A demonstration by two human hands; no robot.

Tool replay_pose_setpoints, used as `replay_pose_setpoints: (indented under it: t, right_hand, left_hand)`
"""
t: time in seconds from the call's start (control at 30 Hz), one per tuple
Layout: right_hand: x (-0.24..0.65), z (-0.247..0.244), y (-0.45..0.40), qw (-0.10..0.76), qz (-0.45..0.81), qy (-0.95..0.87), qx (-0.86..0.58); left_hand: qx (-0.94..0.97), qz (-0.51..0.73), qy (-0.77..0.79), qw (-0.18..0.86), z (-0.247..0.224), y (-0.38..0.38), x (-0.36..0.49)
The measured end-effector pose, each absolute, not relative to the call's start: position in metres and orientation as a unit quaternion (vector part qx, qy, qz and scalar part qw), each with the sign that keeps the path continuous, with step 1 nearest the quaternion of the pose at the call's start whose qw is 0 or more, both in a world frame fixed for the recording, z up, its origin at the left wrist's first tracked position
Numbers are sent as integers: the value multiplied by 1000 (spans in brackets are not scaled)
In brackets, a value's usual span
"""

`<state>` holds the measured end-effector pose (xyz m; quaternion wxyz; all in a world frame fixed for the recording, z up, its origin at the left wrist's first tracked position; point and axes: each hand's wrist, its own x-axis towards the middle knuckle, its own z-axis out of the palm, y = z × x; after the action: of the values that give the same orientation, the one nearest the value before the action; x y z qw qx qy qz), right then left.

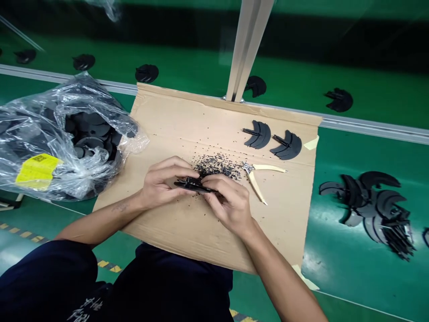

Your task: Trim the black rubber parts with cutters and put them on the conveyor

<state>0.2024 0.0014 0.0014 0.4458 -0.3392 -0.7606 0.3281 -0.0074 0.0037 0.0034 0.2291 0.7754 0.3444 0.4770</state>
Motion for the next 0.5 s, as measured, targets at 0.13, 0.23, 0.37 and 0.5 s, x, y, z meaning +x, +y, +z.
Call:
replay_pose_setpoints:
  t: [0.13,0.23,0.37,0.5]
  right_hand:
    - [199,-3,-1,454,344,-758,-319]
    - [199,-5,-2,450,348,-757,-322]
    - [201,-5,-2,435,340,-771,-319]
    - [201,-6,-2,437,346,-770,-311]
  left_hand:
    - [765,510,313,237,5,2,-7]
    - [756,517,311,254,4,1,-6]
    - [757,515,303,265,5,0,-7]
    - [765,504,301,265,9,0,-7]
